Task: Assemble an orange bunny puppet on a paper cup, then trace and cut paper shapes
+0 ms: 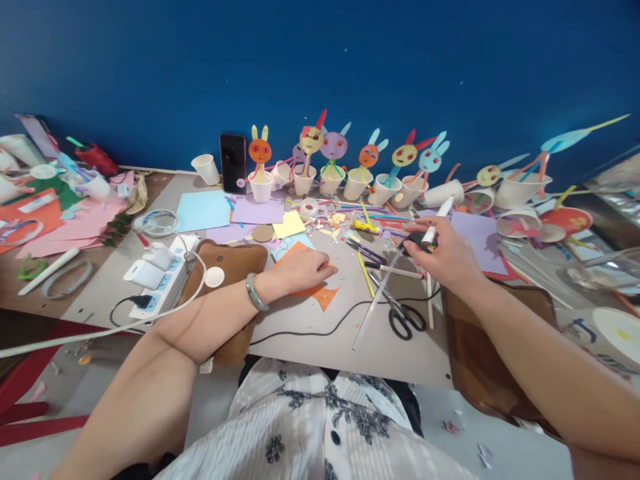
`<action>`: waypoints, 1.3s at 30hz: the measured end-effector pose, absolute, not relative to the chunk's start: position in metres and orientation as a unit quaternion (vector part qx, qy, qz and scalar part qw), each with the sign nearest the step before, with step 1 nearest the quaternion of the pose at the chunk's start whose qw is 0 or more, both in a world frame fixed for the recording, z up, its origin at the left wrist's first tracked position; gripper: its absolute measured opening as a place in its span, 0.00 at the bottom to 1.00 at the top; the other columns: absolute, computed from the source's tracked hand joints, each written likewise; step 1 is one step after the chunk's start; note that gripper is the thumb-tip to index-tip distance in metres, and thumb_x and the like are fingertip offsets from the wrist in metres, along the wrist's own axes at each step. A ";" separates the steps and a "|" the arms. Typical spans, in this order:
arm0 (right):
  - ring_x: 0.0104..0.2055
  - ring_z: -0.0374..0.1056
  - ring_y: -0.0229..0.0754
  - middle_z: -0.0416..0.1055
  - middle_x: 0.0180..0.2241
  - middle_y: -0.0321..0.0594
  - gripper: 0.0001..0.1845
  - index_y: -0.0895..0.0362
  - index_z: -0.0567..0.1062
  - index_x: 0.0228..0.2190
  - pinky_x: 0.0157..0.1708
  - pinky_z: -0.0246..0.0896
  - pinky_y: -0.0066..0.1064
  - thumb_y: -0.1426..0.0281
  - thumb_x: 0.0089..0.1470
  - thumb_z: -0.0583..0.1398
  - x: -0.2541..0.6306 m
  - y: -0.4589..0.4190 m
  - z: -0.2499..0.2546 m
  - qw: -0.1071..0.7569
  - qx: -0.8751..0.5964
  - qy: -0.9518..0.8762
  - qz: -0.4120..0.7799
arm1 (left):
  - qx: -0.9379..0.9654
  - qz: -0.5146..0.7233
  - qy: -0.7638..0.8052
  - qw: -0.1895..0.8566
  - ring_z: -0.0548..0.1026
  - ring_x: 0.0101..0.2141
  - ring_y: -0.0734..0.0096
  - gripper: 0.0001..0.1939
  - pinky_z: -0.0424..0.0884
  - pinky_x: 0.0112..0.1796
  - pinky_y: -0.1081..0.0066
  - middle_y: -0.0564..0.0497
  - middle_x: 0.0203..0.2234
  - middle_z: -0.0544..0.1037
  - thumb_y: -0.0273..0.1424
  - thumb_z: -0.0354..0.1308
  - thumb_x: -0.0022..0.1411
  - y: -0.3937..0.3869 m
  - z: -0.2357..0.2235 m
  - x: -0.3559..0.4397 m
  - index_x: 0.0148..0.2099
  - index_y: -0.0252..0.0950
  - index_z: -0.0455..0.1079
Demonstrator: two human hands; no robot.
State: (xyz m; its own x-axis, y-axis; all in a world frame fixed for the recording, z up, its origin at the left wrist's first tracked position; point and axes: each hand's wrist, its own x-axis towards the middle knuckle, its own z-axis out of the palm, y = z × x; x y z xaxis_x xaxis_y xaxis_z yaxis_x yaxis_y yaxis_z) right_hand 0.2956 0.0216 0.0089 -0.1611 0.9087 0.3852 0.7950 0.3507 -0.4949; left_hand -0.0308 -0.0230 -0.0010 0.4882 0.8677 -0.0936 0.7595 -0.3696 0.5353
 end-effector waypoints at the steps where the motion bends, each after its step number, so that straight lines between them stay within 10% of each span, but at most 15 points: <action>1: 0.38 0.79 0.53 0.85 0.47 0.52 0.22 0.49 0.72 0.48 0.37 0.69 0.41 0.63 0.51 0.67 0.300 0.020 0.010 0.320 -0.566 -0.755 0.086 | 0.821 0.102 0.497 0.262 0.68 0.26 0.67 0.23 0.59 0.32 0.64 0.52 0.22 0.71 0.42 0.54 0.75 -0.023 0.000 -0.031 0.26 0.40 0.60; 6: 0.29 0.72 0.49 0.83 0.50 0.56 0.27 0.51 0.73 0.50 0.32 0.64 0.41 0.61 0.49 0.70 0.313 0.021 0.003 0.269 -0.554 -0.783 0.092 | 0.827 0.095 0.487 0.263 0.63 0.24 0.69 0.24 0.57 0.31 0.65 0.54 0.20 0.66 0.39 0.54 0.75 -0.025 0.005 -0.029 0.25 0.40 0.56; 13: 0.26 0.66 0.50 0.71 0.21 0.37 0.17 0.52 0.76 0.45 0.33 0.54 0.38 0.62 0.53 0.68 0.296 0.045 -0.015 0.195 -0.528 -0.823 0.076 | 0.847 0.051 0.474 0.234 0.70 0.28 0.66 0.21 0.59 0.33 0.65 0.51 0.22 0.72 0.37 0.53 0.75 -0.030 0.010 -0.027 0.27 0.40 0.60; 24: 0.58 0.72 0.67 0.78 0.55 0.62 0.33 0.61 0.71 0.62 0.59 0.64 0.56 0.57 0.60 0.59 0.302 0.045 0.015 0.190 -0.611 -0.763 -0.096 | 0.818 0.077 0.518 0.237 0.79 0.39 0.61 0.11 0.67 0.38 0.65 0.48 0.38 0.84 0.31 0.54 0.74 -0.022 0.000 -0.031 0.53 0.37 0.73; 39: 0.53 0.76 0.59 0.80 0.52 0.58 0.28 0.54 0.69 0.56 0.53 0.70 0.50 0.62 0.56 0.66 0.297 0.025 0.025 0.241 -0.575 -0.782 -0.017 | 0.916 0.005 0.274 0.294 0.73 0.32 0.68 0.03 0.63 0.35 0.70 0.50 0.31 0.81 0.28 0.60 0.69 -0.035 0.008 -0.029 0.39 0.36 0.74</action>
